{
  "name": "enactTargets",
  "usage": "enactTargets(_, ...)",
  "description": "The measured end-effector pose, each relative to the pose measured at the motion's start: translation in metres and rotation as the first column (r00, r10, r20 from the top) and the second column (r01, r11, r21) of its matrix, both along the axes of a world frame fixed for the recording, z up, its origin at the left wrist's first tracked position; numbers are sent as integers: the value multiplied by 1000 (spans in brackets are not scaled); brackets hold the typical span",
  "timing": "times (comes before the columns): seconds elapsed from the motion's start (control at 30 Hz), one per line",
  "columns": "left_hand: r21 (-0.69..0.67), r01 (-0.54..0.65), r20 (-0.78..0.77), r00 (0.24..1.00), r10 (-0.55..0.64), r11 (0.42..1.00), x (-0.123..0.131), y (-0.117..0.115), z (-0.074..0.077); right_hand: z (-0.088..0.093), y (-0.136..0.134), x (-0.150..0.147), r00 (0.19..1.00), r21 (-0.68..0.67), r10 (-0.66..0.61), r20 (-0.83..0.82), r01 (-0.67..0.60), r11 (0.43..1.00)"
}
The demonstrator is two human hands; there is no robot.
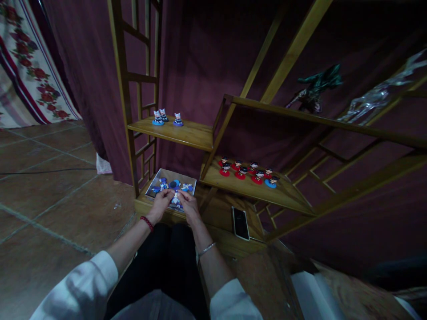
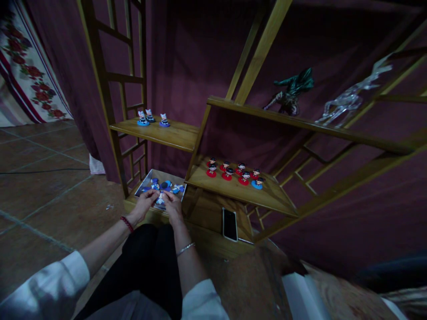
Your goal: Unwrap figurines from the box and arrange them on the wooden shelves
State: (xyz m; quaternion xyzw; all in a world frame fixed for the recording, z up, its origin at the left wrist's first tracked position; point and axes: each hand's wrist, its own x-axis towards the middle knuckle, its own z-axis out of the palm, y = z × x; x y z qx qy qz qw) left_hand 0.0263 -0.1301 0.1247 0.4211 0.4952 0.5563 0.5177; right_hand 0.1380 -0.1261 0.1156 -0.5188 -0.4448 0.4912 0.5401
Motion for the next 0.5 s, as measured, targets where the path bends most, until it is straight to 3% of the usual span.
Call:
enactTargets(0.33, -19, -6, 86, 996, 7, 1000, -2, 3, 0, -2, 2, 5, 997, 30, 83, 1, -83, 996)
enactTargets(0.5, -62, 10, 144, 990, -1, 998, -2, 5, -3, -5, 5, 5, 999, 28, 37, -20, -36, 999)
